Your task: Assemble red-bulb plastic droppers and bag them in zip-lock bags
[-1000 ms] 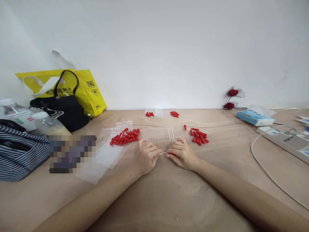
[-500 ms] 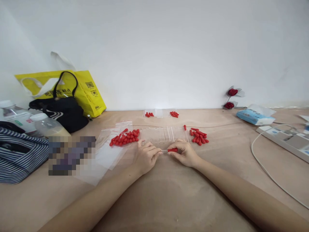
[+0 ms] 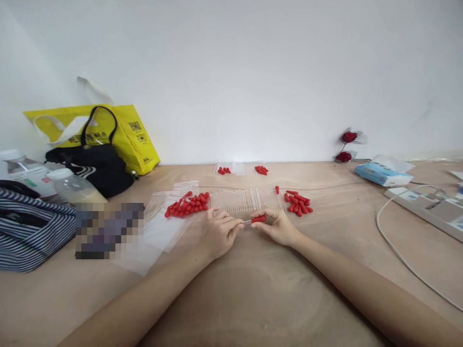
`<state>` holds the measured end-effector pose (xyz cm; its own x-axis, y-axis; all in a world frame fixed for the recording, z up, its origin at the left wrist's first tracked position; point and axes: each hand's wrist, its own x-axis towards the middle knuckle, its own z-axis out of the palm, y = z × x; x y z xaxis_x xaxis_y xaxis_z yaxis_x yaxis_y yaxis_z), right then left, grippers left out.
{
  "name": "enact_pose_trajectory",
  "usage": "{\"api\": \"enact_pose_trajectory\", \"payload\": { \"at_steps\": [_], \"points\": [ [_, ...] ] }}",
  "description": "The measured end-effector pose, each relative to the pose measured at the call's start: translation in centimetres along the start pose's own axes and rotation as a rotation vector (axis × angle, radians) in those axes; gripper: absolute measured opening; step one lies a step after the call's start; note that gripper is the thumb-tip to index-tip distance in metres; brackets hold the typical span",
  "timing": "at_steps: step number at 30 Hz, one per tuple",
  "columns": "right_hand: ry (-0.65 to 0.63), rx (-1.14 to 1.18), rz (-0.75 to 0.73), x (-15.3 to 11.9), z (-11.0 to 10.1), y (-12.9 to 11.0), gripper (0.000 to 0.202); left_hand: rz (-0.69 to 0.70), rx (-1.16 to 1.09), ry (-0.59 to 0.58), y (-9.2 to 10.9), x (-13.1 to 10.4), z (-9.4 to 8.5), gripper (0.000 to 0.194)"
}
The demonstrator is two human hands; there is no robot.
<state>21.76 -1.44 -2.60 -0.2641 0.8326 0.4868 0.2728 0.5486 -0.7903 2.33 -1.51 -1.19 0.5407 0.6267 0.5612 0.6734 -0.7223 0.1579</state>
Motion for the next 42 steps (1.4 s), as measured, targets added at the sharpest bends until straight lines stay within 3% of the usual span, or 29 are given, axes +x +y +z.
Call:
{"api": "enact_pose_trajectory", "payload": {
  "at_steps": [5, 9, 13, 17, 20, 25, 29, 33, 37, 42],
  "points": [
    [0.035, 0.211, 0.125, 0.4, 0.0, 0.2, 0.026, 0.008, -0.026, -0.031, 0.2, 0.1, -0.4, 0.021],
    [0.126, 0.225, 0.235, 2.2, -2.3, 0.7, 0.04, -0.038, -0.054, -0.028, 0.0, 0.1, -0.7, 0.029],
    [0.252, -0.063, 0.485, 4.4, -6.9, 1.7, 0.044, -0.1, -0.062, -0.029, -0.2, 0.3, -0.6, 0.024],
    [0.191, -0.452, 0.645, 5.7, -10.0, 3.3, 0.029, -0.098, -0.061, -0.026, -0.1, 0.3, -0.3, 0.019],
    [0.158, -0.561, 0.643, 6.2, -10.3, 4.5, 0.026, -0.089, -0.051, -0.032, 0.0, 0.3, -0.3, 0.017],
    [0.137, -0.705, 0.641, 6.8, -9.1, 5.7, 0.035, -0.088, -0.033, -0.058, -0.1, 0.2, -0.2, 0.017],
    [0.145, -0.782, 0.65, 6.9, -8.4, 5.8, 0.041, -0.081, -0.013, -0.062, -0.1, 0.1, 0.0, 0.016],
    [0.151, -0.841, 0.647, 6.4, -9.0, 5.1, 0.037, -0.128, 0.03, -0.031, -0.2, 0.4, 0.2, 0.012],
    [0.082, -0.965, 0.667, 5.0, -10.5, 4.0, 0.029, -0.266, 0.142, -0.032, -0.1, 2.5, 0.8, 0.013],
    [-0.022, -1.005, 0.699, 3.1, -11.6, 2.6, 0.032, -0.407, 0.249, -0.144, 0.2, 7.4, 3.1, 0.019]
  ]
}}
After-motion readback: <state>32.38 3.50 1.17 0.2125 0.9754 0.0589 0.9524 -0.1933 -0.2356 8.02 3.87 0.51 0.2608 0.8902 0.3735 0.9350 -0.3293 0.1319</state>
